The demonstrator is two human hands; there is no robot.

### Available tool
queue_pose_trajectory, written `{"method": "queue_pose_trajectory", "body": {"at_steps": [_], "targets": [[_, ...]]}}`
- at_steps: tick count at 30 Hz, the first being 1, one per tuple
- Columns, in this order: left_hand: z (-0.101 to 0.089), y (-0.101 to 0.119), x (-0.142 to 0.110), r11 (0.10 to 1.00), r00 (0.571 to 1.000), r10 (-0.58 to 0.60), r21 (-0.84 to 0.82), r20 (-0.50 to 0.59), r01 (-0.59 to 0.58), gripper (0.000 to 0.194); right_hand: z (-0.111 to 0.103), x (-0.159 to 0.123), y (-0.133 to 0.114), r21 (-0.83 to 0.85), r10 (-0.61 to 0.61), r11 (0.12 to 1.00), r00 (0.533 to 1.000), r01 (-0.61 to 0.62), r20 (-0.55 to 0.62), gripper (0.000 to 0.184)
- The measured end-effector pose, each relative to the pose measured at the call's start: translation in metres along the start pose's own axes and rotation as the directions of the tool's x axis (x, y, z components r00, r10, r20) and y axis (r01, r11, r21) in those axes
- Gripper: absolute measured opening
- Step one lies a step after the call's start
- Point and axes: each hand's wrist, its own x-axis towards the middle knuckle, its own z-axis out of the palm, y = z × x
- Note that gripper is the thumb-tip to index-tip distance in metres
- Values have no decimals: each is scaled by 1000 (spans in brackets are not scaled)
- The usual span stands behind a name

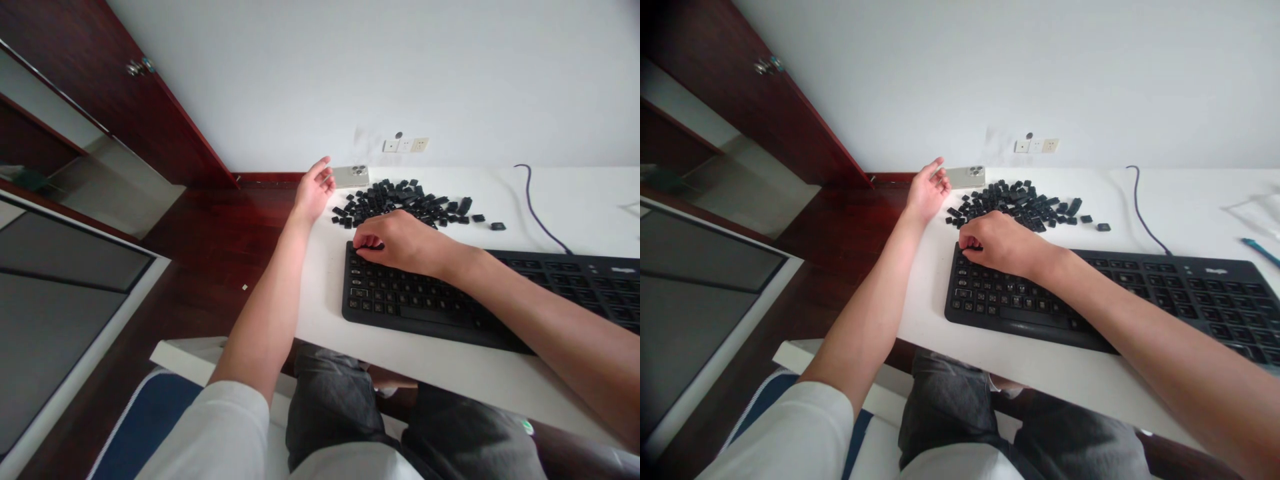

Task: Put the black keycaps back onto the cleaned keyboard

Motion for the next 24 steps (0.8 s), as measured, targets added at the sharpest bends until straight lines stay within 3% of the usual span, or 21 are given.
{"method": "queue_pose_trajectory", "body": {"at_steps": [5,13,24], "targets": [[0,0,0,1000,1000,7,7,-4,-7,19,3,0,-3,-28,-17,999,1000,18,13,14],[7,5,-5,1000,1000,18,14,-22,-18,16,-5,1,-22,-133,75,989,992,-62,101,16],[17,10,-14,999,996,13,36,-88,-10,15,1,2,-19,-219,56,975,995,-36,86,19]]}}
